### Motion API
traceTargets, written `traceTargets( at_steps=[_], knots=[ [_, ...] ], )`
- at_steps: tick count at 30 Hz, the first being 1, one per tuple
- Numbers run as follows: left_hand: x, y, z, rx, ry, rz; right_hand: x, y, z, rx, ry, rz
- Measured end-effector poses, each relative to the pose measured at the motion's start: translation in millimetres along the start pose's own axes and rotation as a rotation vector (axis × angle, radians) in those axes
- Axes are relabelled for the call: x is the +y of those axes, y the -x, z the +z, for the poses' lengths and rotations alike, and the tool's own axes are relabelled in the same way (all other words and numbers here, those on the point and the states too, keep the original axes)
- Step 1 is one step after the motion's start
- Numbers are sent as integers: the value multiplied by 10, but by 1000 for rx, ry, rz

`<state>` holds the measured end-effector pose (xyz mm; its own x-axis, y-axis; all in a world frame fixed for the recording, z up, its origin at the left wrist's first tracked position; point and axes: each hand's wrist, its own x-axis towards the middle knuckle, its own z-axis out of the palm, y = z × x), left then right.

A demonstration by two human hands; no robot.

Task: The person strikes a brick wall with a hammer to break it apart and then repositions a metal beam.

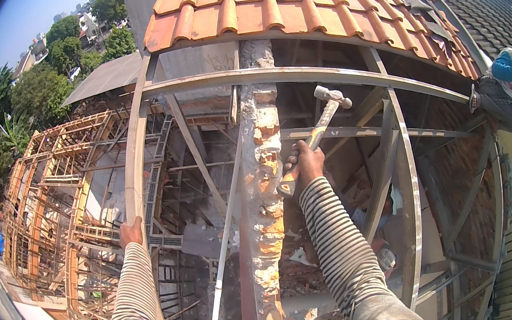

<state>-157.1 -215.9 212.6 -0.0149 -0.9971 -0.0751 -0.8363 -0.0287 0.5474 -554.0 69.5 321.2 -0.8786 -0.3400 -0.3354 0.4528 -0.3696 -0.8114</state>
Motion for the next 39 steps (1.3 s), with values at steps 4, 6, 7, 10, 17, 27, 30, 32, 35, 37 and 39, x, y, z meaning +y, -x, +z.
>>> traceTargets(
  at_steps=[4,6,7,10,17,27,30,32,35,37,39],
  knots=[
    [79,46,39,52,-8,10,316,-73,183,-280,284,289],
    [9,-13,-18,8,-9,1,197,-211,131,-339,141,378],
    [-3,-10,-32,12,-6,-1,156,-191,81,-322,173,310],
    [-61,-12,-42,55,-33,5,-24,154,81,-221,181,59],
    [62,49,-58,2,17,0,88,-54,338,61,-5,-362],
    [-25,-41,-19,10,-49,-18,-136,206,80,-311,281,-23],
    [43,21,-68,-40,-16,-16,-383,463,142,-203,26,-418],
    [38,41,-105,-33,6,-10,-620,494,240,-70,-54,-520],
    [-4,57,-45,66,-12,1,-819,199,305,-22,-273,-710],
    [58,49,-28,-8,32,-9,-691,78,363,36,-318,-642],
    [68,41,-43,-33,35,-8,-68,93,570,38,-202,-363]
  ],
)
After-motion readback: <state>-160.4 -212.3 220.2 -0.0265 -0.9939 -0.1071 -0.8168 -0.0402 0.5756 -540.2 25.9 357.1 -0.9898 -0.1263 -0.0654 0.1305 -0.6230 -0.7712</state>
